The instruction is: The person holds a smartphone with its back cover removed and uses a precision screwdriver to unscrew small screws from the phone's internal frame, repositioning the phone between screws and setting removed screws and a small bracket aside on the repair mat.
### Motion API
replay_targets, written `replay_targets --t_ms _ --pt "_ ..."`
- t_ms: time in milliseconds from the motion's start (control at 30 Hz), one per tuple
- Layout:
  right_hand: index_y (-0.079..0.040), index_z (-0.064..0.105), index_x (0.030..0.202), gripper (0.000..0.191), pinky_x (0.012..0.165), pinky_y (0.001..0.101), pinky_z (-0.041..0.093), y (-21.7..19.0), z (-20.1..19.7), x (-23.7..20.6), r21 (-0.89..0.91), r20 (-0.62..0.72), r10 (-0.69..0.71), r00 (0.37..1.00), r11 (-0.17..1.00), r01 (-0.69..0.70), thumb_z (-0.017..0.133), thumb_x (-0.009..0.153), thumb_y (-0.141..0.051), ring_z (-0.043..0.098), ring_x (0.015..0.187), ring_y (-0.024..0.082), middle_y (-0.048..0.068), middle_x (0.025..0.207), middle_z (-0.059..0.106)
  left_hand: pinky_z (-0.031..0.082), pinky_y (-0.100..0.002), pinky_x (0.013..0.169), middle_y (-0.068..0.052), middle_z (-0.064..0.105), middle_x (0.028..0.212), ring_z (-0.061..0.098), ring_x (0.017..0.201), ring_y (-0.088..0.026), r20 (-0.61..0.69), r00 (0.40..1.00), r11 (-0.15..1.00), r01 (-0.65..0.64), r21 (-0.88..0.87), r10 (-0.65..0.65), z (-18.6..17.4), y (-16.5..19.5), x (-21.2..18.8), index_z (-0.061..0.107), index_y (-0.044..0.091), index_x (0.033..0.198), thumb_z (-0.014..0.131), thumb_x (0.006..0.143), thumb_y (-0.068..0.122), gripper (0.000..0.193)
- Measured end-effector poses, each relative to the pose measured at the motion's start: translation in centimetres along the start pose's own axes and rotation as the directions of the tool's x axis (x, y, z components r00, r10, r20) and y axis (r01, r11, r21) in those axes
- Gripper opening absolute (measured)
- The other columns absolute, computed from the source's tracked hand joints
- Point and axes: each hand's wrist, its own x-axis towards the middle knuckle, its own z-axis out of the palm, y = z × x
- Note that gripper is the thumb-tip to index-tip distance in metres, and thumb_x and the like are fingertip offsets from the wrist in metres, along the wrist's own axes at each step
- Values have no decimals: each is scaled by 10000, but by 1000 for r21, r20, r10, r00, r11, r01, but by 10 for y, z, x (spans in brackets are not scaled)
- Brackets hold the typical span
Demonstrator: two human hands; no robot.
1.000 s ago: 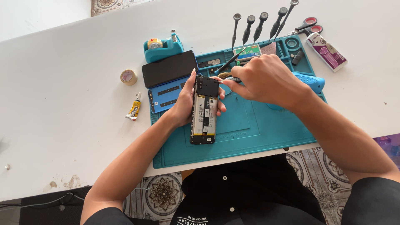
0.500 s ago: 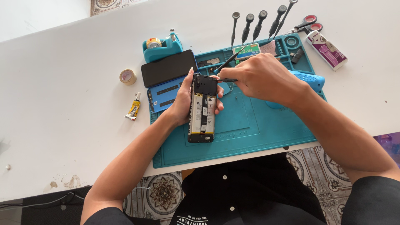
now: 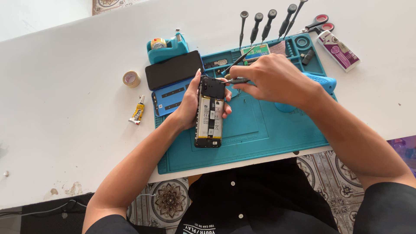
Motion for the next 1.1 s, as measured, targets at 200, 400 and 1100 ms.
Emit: replay_targets --t_ms 200,400,1100 --pt "-75 657 1153 396 488 384 450 -6 -12 -1 -9 51 95 994 995 -95 743 877 -347 570 396 245 76 442 532 625 -396 744 -147 629 1026 714 860 -283 37 999 999 -27 32 26 2 0 -2 447 53 1419 80 1022 694 838" --pt "-25 540 1227 635 431 384 439 -7 -21 0 29 91 157 983 987 -160 786 783 -407 504 299 222 42 355 454 627 -388 734 -147 633 1011 717 856 -279 43 999 999 -22 34 21 4 0 -2 462 41 1426 82 1025 702 861" --pt "0 483 1276 558 423 369 381 -5 -20 -3 84 90 139 986 986 -147 693 866 -314 450 319 203 29 394 423 629 -391 709 -144 641 988 720 837 -280 1 1000 1000 -14 10 14 6 -1 0 476 51 1400 87 1022 693 841"
